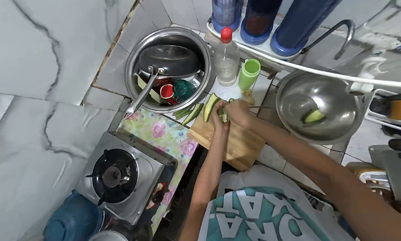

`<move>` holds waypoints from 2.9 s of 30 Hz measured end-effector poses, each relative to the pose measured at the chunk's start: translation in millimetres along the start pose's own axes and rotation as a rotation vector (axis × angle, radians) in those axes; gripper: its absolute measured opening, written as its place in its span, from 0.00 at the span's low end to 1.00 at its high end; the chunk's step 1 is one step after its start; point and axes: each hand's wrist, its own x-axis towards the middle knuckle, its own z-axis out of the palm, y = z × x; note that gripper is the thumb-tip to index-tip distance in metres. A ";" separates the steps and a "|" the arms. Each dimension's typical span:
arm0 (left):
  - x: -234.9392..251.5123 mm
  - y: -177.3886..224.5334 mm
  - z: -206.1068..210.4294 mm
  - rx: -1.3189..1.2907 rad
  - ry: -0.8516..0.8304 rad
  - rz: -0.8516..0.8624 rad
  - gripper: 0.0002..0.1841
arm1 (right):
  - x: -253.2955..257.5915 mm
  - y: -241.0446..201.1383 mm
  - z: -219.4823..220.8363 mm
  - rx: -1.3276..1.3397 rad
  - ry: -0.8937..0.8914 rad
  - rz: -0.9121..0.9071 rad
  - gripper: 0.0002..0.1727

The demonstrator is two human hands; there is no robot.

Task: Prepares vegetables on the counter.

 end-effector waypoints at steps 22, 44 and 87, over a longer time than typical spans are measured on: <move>-11.3 26.7 -7.8 -0.077 -0.127 -0.039 0.20 | 12.4 -3.8 -17.7 -0.139 -0.016 -0.058 0.14; 13.3 9.2 -6.3 -0.009 -0.155 0.107 0.27 | -0.6 -14.8 6.1 0.041 0.101 -0.038 0.10; -4.1 24.0 -8.8 -0.151 -0.184 -0.475 0.24 | 14.9 62.1 -38.5 -0.115 0.123 -0.388 0.17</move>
